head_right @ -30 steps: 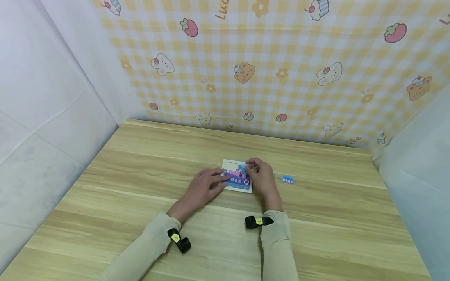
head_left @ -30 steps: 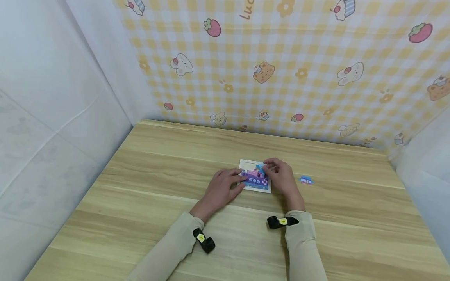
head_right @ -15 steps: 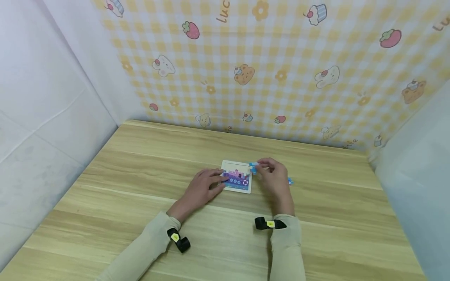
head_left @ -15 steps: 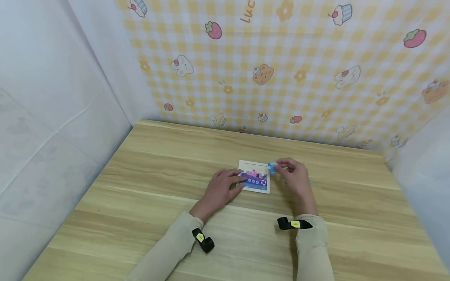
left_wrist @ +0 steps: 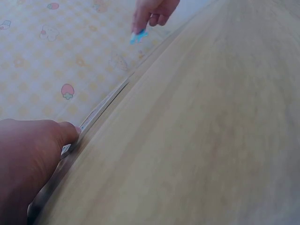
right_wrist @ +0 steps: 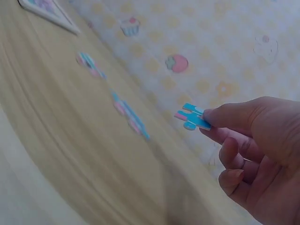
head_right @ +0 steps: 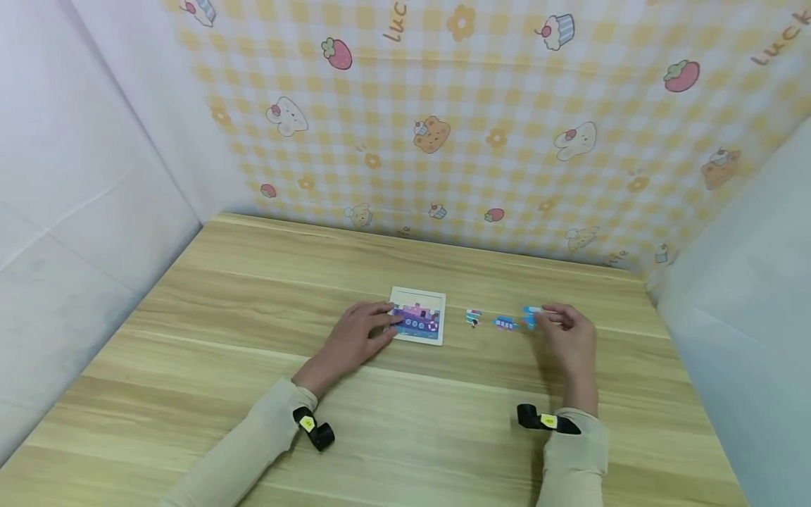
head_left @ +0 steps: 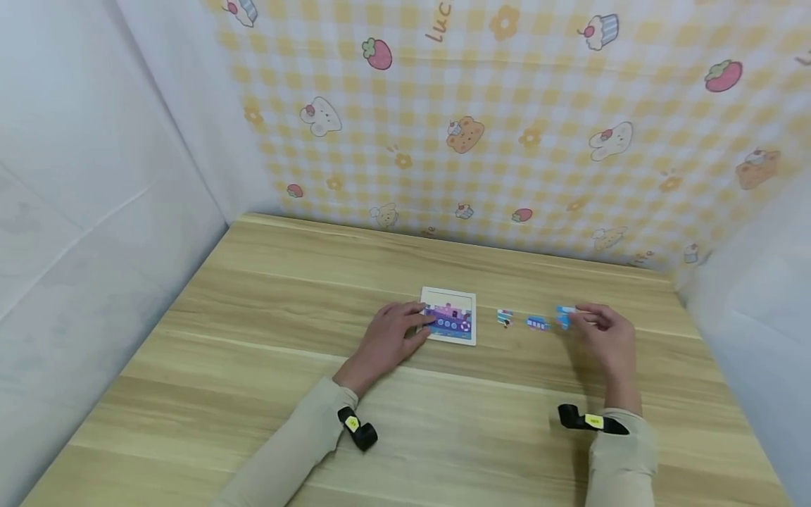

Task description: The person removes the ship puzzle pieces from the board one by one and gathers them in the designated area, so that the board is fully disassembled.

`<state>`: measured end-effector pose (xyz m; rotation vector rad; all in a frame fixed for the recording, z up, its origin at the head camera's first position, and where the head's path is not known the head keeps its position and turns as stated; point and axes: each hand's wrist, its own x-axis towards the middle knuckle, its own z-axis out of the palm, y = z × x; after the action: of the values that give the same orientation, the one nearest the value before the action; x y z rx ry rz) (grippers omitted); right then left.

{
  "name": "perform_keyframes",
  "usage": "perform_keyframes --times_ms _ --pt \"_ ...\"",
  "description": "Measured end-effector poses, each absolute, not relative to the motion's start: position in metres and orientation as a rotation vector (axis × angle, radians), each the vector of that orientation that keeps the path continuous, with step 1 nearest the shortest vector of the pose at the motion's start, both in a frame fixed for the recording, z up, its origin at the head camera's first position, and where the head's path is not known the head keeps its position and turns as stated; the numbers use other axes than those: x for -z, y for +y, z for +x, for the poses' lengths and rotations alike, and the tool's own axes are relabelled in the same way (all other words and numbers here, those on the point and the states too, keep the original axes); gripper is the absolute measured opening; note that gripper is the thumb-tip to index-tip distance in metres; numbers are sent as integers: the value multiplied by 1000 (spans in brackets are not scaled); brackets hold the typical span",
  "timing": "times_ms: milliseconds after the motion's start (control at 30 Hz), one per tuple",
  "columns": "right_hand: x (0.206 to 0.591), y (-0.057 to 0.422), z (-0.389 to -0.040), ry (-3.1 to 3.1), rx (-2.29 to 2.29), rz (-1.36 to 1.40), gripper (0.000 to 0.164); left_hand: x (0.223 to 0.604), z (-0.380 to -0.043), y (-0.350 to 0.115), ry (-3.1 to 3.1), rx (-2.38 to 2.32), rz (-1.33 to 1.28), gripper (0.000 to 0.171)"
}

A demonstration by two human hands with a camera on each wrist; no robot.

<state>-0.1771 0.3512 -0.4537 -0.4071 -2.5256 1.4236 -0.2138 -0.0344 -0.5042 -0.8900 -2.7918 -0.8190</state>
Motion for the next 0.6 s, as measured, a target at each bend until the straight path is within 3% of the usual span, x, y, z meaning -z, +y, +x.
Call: perform_keyframes --times_ms 300,600 --pt "466 369 -173 -2680 -1294 -581 40 505 -214 -35 -2795 825 -889 33" --pt "473 370 -177 -2762 -1123 -531 35 504 -212 -34 -2788 826 -878 33"
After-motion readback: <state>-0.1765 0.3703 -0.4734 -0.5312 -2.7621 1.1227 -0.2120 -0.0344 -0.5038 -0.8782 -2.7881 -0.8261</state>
